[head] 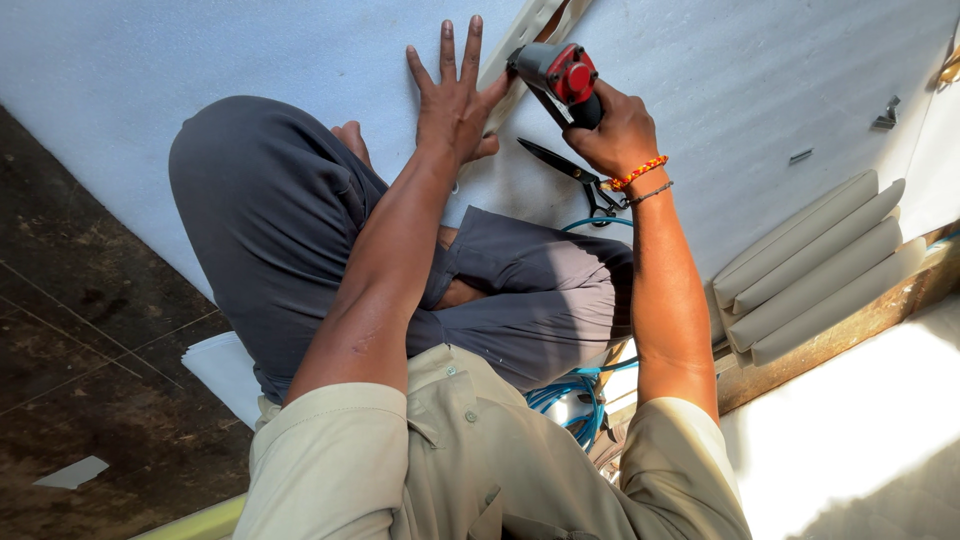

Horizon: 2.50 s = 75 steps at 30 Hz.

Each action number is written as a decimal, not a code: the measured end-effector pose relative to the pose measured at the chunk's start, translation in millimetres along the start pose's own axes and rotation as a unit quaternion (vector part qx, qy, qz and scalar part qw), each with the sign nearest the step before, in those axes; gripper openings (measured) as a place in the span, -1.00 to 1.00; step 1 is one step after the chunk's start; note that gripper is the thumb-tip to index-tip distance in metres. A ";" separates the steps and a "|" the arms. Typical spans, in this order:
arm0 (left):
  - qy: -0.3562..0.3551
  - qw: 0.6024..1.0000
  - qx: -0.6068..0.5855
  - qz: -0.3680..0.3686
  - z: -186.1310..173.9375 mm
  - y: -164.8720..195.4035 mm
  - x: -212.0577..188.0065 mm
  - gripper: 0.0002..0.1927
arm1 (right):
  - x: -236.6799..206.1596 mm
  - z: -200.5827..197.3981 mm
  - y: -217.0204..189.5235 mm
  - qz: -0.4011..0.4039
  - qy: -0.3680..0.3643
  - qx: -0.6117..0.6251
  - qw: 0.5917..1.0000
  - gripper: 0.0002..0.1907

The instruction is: The person sits on the floor and wraps a strip of white fabric around a long foam-backed strip, folding the edges over. They use a pneumatic nailer to staple the fabric in place along the strip and then trim the excess fabric with scissors.

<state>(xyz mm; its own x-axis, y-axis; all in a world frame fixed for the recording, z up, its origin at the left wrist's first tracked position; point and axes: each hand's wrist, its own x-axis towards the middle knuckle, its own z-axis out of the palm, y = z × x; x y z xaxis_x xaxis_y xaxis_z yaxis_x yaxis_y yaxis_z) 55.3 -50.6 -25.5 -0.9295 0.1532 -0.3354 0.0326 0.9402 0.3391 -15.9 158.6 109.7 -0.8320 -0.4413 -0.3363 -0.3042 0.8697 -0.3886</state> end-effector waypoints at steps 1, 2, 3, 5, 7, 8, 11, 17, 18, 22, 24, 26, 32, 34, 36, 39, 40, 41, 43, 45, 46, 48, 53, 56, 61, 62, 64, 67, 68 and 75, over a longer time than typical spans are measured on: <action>0.009 1.000 -0.002 0.000 1.2 -0.3 0.9 0.27 | 0.8 -0.8 1.4 0.002 0.011 -0.008 1.000 -0.50; 0.013 1.000 -0.001 -0.003 2.4 -1.2 1.7 0.28 | 1.4 -2.1 3.0 0.009 0.021 -0.006 1.000 -0.49; 0.014 1.000 -0.002 -0.005 4.3 -0.6 1.0 0.28 | 0.1 -4.9 5.3 0.017 0.028 -0.005 0.999 -0.48; 0.023 1.000 -0.003 -0.010 7.0 -0.3 1.4 0.29 | -3.2 -9.6 9.0 0.027 0.032 0.017 0.999 -0.46; 0.035 0.999 -0.003 -0.013 9.5 1.1 0.7 0.29 | -10.9 -12.5 10.6 0.035 0.021 0.057 0.998 -0.46; 0.033 0.999 -0.007 -0.013 10.7 1.2 0.1 0.30 | -14.2 -11.1 9.3 0.028 0.014 0.071 0.997 -0.46; 0.016 1.000 0.001 -0.011 13.9 1.9 1.4 0.20 | -21.9 -1.6 -0.1 0.010 0.003 0.084 0.996 -0.50; 0.069 0.998 0.006 -0.011 22.7 1.6 5.3 0.08 | -19.9 13.2 -26.3 0.037 -0.031 0.049 0.998 -0.50; 0.089 0.996 -0.006 -0.011 23.1 1.6 5.9 0.11 | -19.1 11.8 -28.7 0.041 -0.033 0.049 0.997 -0.50; -0.014 1.000 0.019 -0.018 20.4 1.8 7.0 -0.13 | -17.4 7.5 -32.0 0.063 -0.054 0.046 0.995 -0.50; -0.044 0.999 0.016 -0.022 18.1 1.0 6.2 -0.14 | -16.8 9.6 -29.1 0.040 -0.041 0.047 0.997 -0.50; -0.029 0.999 0.008 -0.017 18.0 0.7 4.3 -0.06 | -16.9 13.9 -21.1 0.031 -0.031 0.052 0.998 -0.50; 0.077 0.997 -0.005 -0.002 21.7 2.1 -1.7 0.24 | -14.6 17.9 45.8 0.029 0.091 0.074 0.993 -0.49; 0.087 0.996 -0.004 0.001 15.5 3.0 -3.6 0.23 | -17.6 15.9 76.4 0.075 0.154 0.011 0.985 -0.46; 0.069 0.998 0.001 -0.007 3.1 4.4 -7.0 0.24 | -21.8 16.0 102.1 0.091 0.158 -0.066 0.981 -0.46; -0.005 0.996 -0.087 -0.030 -18.4 7.2 -17.1 0.27 | -30.4 29.3 122.1 0.084 0.177 -0.171 0.966 -0.42; -0.040 0.990 -0.130 -0.041 -24.3 5.5 -20.9 0.30 | -32.4 36.3 123.3 0.077 0.184 -0.200 0.959 -0.40; -0.054 0.984 -0.151 -0.076 -29.2 3.0 -24.7 0.30 | -32.9 42.6 122.6 0.108 0.162 -0.209 0.958 -0.37; -0.086 0.967 -0.192 -0.144 -32.6 -3.1 -34.3 0.29 | -33.6 50.7 115.4 0.173 0.115 -0.226 0.952 -0.32; -0.114 0.952 -0.216 -0.182 -27.9 -7.9 -46.9 0.13 | -34.0 51.5 109.3 0.149 0.141 -0.262 0.943 -0.40; -0.129 0.945 -0.227 -0.198 -24.4 -9.8 -51.4 0.06 | -34.2 50.1 104.2 0.140 0.156 -0.279 0.937 -0.45; -0.101 0.945 -0.243 -0.195 -13.4 -7.1 -59.6 -0.18 | -36.8 51.2 89.6 0.077 0.220 -0.157 0.960 -0.58; 0.055 0.957 -0.273 -0.082 5.2 1.1 -59.5 -0.29 | -24.7 97.9 21.9 0.161 0.144 0.464 0.859 -0.84; 0.121 0.961 -0.249 -0.010 12.0 14.0 -68.3 -0.24 | -12.6 132.3 -20.6 0.181 0.180 0.637 0.727 -0.80; 0.159 0.951 -0.260 0.046 15.0 38.9 -91.5 -0.15 | -14.7 139.0 -56.7 0.285 0.250 0.645 0.664 -0.60; 0.161 0.949 -0.268 0.041 15.0 41.4 -94.1 -0.15 | -18.4 135.2 -58.6 0.291 0.232 0.678 0.634 -0.58; 0.169 0.943 -0.285 0.032 14.7 44.9 -94.3 -0.16 | -18.3 124.8 -58.3 0.299 0.199 0.738 0.571 -0.53; 0.169 0.934 -0.312 0.033 16.8 43.3 -91.1 -0.15 | -6.5 121.6 -62.2 0.325 0.213 0.676 0.626 -0.38; 0.161 0.932 -0.324 0.024 17.9 41.7 -89.6 -0.15 | -0.4 123.7 -64.4 0.325 0.236 0.609 0.684 -0.34; 0.094 0.959 -0.267 -0.015 16.1 22.4 -61.7 0.15 | 21.8 147.0 -67.4 0.288 0.319 0.430 0.794 -0.27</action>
<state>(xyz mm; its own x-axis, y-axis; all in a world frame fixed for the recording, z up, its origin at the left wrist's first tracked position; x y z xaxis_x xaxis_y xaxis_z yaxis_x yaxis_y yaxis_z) 119.3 -34.1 -11.4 -0.9784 0.0238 -0.2055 -0.1420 0.6451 0.7508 54.7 57.9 2.5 -0.8669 0.4159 -0.2749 0.4137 0.2926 -0.8621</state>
